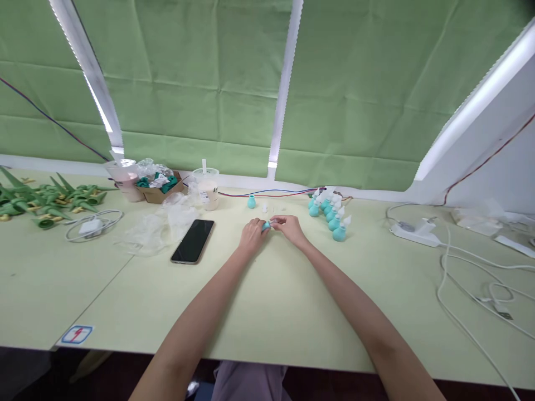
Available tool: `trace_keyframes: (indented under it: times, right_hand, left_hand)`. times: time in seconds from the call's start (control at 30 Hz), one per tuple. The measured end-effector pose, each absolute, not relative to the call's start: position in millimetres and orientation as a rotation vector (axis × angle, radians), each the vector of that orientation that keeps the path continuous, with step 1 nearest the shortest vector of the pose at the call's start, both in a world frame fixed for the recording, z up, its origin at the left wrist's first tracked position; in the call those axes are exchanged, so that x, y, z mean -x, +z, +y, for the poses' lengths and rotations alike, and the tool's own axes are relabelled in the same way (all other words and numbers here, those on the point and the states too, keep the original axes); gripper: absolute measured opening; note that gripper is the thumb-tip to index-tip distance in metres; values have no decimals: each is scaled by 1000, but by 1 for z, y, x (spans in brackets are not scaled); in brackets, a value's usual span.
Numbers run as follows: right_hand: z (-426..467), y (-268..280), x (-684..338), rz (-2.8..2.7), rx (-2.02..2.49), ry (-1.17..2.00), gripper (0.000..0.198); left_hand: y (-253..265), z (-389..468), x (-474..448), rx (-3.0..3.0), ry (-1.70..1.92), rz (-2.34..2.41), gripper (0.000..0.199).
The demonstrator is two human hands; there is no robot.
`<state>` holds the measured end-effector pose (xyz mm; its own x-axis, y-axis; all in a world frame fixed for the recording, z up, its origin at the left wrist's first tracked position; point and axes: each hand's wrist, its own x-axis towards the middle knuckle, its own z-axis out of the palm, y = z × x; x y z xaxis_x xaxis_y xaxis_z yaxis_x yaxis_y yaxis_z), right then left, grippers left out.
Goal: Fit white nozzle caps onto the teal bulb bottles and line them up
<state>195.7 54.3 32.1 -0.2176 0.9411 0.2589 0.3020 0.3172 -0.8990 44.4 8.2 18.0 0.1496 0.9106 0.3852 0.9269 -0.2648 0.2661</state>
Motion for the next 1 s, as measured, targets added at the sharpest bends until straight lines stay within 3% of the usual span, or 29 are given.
trace_keyframes:
  times: [0.2, 0.53, 0.7, 0.77, 0.9, 1.0]
  right_hand:
    - [45, 27, -195, -1865, 955, 534, 12]
    - [45, 8, -179, -1573, 883, 482, 18]
    - [92, 29, -220, -1105, 1099, 333, 21]
    - [105, 39, -234, -1311, 1145, 269, 19]
    - [109, 39, -229, -1874, 1288, 171, 37]
    - [110, 32, -212, -2021, 1462, 38, 26]
  left_hand:
    - [22, 7, -52, 2274, -705, -1953, 23]
    - [34, 10, -53, 2216, -1049, -2054, 25]
    - [23, 5, -50, 2142, -1160, -2263, 28]
    - [19, 6, -47, 2051, -1281, -2268, 23]
    - [17, 9, -41, 1916, -1405, -2316, 25]
    - [16, 11, -40, 1921, -1414, -2297, 24]
